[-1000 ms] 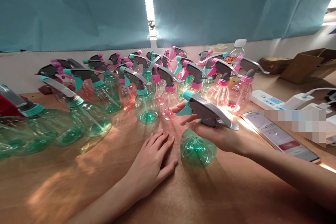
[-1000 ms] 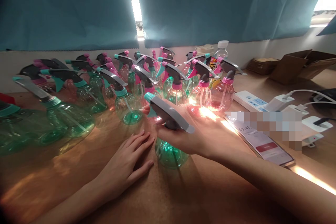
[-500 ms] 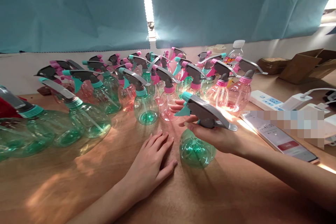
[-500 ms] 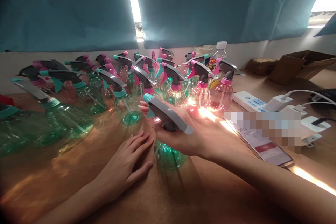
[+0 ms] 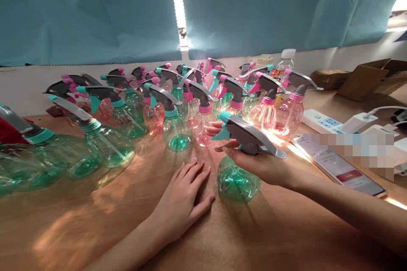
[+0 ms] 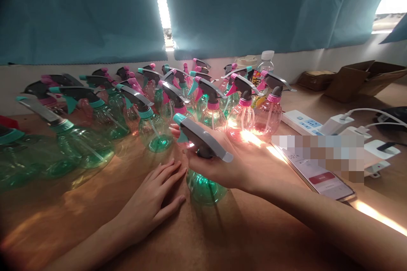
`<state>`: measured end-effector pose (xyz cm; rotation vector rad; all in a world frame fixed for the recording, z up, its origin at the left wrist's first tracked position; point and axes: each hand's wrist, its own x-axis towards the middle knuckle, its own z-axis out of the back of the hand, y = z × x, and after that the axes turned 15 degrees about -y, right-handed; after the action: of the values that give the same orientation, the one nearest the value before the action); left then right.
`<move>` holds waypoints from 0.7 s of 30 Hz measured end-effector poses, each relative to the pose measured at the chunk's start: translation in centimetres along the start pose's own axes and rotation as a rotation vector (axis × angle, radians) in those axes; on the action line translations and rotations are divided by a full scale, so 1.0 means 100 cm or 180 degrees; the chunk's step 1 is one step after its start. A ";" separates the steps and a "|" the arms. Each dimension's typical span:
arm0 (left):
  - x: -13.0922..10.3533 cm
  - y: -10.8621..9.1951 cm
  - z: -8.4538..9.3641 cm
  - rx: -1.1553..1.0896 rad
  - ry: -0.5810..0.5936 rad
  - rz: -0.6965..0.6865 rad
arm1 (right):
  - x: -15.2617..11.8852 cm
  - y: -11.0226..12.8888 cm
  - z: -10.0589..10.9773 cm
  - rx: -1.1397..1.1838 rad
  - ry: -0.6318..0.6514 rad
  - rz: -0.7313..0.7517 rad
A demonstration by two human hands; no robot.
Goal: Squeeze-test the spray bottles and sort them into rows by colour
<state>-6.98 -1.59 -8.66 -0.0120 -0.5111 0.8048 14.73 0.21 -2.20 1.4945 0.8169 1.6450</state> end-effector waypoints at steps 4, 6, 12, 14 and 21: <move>-0.002 0.002 -0.003 -0.0030 -0.0100 -0.0021 | -0.003 0.001 -0.001 -0.0295 -0.0149 -0.0083; -0.002 0.002 -0.003 -0.0031 -0.0117 -0.0029 | -0.004 0.000 -0.001 -0.0294 -0.0156 -0.0064; -0.001 0.001 -0.002 -0.0017 -0.0083 -0.0019 | -0.003 -0.003 -0.001 -0.0315 -0.0122 0.0024; -0.001 0.001 -0.002 -0.0014 -0.0059 -0.0013 | -0.002 -0.002 -0.001 -0.0304 -0.0066 0.0059; -0.001 0.001 -0.002 -0.0014 -0.0111 0.0000 | -0.002 -0.004 -0.001 -0.0314 -0.0146 0.0068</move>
<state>-7.01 -1.54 -8.91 -0.0021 -0.5459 0.8050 14.64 0.26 -2.60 1.4712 0.6871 1.6368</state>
